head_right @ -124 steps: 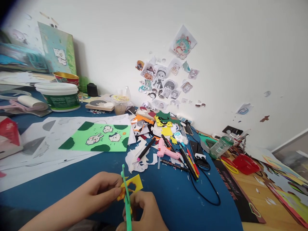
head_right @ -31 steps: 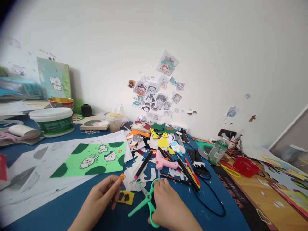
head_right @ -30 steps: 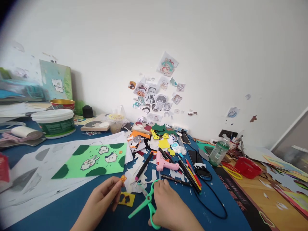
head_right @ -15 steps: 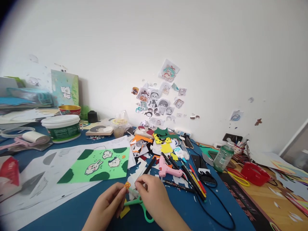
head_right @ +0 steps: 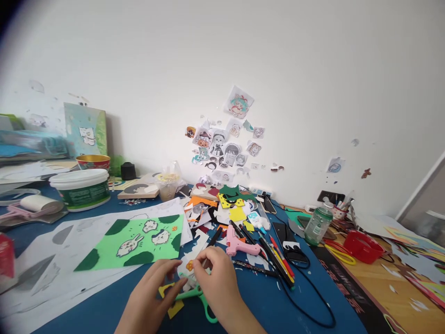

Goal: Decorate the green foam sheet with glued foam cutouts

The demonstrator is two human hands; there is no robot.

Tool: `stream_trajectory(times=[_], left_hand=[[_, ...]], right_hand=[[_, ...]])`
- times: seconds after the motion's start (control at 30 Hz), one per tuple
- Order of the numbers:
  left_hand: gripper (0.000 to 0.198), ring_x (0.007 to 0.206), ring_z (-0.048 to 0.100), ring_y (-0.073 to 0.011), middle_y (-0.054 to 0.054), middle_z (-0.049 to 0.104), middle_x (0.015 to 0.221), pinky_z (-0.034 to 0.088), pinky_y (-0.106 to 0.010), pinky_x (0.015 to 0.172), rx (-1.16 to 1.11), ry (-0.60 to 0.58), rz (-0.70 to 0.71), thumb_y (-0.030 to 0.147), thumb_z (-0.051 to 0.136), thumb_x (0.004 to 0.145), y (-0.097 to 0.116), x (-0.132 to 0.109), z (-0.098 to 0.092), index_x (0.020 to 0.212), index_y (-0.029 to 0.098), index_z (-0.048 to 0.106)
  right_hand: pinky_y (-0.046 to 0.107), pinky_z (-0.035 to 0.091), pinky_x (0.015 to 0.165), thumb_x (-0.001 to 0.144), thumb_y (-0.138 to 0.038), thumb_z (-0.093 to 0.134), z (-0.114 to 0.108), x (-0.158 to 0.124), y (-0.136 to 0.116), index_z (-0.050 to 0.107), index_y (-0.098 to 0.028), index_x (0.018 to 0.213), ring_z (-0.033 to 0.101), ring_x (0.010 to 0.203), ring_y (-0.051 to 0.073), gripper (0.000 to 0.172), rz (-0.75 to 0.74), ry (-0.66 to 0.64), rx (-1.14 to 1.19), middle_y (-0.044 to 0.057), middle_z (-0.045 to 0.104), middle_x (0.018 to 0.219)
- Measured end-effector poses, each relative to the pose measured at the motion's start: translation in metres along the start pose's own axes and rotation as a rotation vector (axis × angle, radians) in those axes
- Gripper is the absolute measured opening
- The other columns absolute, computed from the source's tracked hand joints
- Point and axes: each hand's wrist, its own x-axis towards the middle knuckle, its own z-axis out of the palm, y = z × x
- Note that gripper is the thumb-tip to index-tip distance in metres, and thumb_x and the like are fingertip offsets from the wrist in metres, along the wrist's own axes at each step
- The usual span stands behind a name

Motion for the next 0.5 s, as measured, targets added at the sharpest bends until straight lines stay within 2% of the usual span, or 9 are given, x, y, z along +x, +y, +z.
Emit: stream_trajectory(times=[0.1,0.2,0.37,0.43,0.5], left_hand=[[0.02,0.089,0.06,-0.026,-0.011,0.064,0.095,0.046,-0.03,0.077,0.061,0.035,0.18,0.035,0.059,0.077,0.0,0.003,0.002,0.092,0.023,0.065],[0.016,0.084,0.06,-0.0249,-0.01,0.065,0.091,0.046,-0.03,0.074,0.098,0.048,0.217,0.032,0.057,0.079,0.001,0.004,0.006,0.091,0.023,0.065],[0.013,0.078,0.059,-0.0237,-0.009,0.064,0.085,0.045,-0.03,0.069,0.084,0.007,0.168,0.033,0.057,0.078,0.005,0.002,0.007,0.084,0.024,0.064],[0.014,0.079,0.059,-0.0233,-0.008,0.064,0.086,0.044,-0.03,0.071,0.047,-0.028,0.118,0.034,0.056,0.079,0.008,0.007,0.006,0.082,0.023,0.064],[0.018,0.078,0.059,-0.023,-0.008,0.064,0.085,0.044,-0.03,0.069,-0.01,-0.076,0.018,0.038,0.057,0.077,0.011,0.016,0.002,0.08,0.022,0.064]], right_hand=[[0.026,0.039,0.063,0.075,-0.015,0.05,0.002,-0.001,-0.001,0.055,-0.018,0.064,0.052,0.071,0.017,0.012,-0.071,0.051,-0.09,0.002,0.057,0.068],[0.025,0.037,0.062,0.074,-0.013,0.05,0.005,-0.004,-0.004,0.052,-0.018,0.063,0.052,0.072,0.017,0.013,-0.139,0.072,-0.151,0.001,0.057,0.067],[0.026,0.037,0.062,0.076,-0.012,0.05,0.009,-0.006,-0.007,0.053,-0.018,0.063,0.051,0.07,0.017,0.015,-0.252,0.114,-0.249,0.001,0.058,0.067],[0.028,0.039,0.065,0.081,-0.016,0.047,0.001,-0.002,-0.004,0.057,-0.018,0.07,0.052,0.073,0.018,0.015,-0.315,0.103,-0.284,0.003,0.061,0.073],[0.031,0.041,0.072,0.086,-0.019,0.042,-0.015,0.005,0.006,0.061,-0.018,0.086,0.054,0.083,0.02,0.018,-0.323,0.099,-0.34,0.006,0.064,0.087]])
